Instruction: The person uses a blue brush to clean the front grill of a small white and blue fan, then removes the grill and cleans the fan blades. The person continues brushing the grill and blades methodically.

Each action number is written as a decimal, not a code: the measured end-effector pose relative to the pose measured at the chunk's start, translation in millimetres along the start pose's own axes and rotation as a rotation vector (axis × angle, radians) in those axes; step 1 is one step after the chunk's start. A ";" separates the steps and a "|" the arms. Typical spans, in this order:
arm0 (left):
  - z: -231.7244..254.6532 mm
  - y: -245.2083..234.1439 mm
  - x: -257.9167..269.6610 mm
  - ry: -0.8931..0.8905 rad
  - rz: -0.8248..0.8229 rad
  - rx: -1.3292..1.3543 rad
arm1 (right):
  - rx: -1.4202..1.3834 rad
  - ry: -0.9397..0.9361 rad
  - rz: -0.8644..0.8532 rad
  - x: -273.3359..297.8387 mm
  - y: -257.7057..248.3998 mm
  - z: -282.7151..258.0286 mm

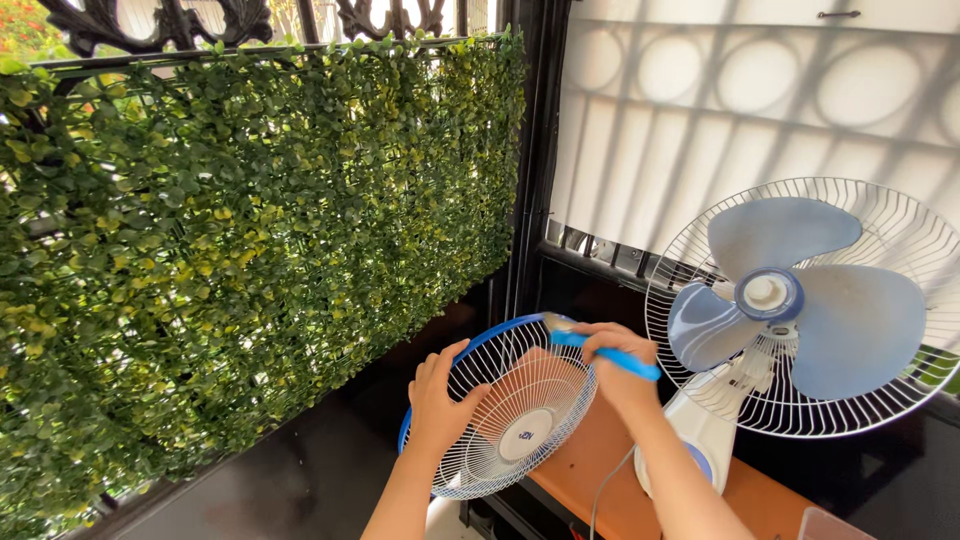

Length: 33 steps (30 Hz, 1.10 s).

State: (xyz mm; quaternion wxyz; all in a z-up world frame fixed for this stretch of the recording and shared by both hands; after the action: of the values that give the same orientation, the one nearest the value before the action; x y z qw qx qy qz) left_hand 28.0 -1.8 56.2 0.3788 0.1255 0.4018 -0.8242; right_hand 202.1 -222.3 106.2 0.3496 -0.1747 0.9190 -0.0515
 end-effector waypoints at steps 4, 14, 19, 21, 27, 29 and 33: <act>4.5 -3.3 -3.0 -0.002 0.001 -0.007 | -0.087 -0.306 -0.229 25.4 45.9 -57.1; -21.7 -8.5 7.5 -0.067 -0.002 0.043 | -0.117 -0.056 -0.003 -0.3 -5.7 19.7; -21.0 -9.2 2.9 -0.063 0.008 0.041 | -0.119 0.071 0.128 -2.7 -22.2 55.3; -20.7 -8.3 2.8 -0.090 -0.009 0.024 | -0.134 0.101 0.155 -0.6 -18.2 48.5; -14.2 -2.3 -2.3 -0.098 -0.043 -0.028 | -0.190 -0.188 -0.133 22.8 56.7 -36.2; -14.6 -8.4 0.9 -0.053 -0.025 0.008 | -0.144 -0.376 -0.224 33.8 60.6 -58.8; -20.6 -16.8 4.9 -0.073 -0.055 0.069 | -0.340 -0.302 -0.227 21.0 43.5 -38.8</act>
State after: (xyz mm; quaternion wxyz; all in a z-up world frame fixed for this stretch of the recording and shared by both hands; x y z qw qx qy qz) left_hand 10.4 17.8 49.9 0.3658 0.0971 0.3622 -0.8518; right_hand 149.5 -190.2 112.8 0.4403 -0.3389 0.8264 0.0918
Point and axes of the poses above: each hand's wrist, its own x-axis away from the middle knuckle, its own y-axis out of the palm, z = x × y, the point moved 6 cm from there along -x, towards the middle knuckle, and after that the axes turned 5 degrees about -x, right-handed, at the moved point
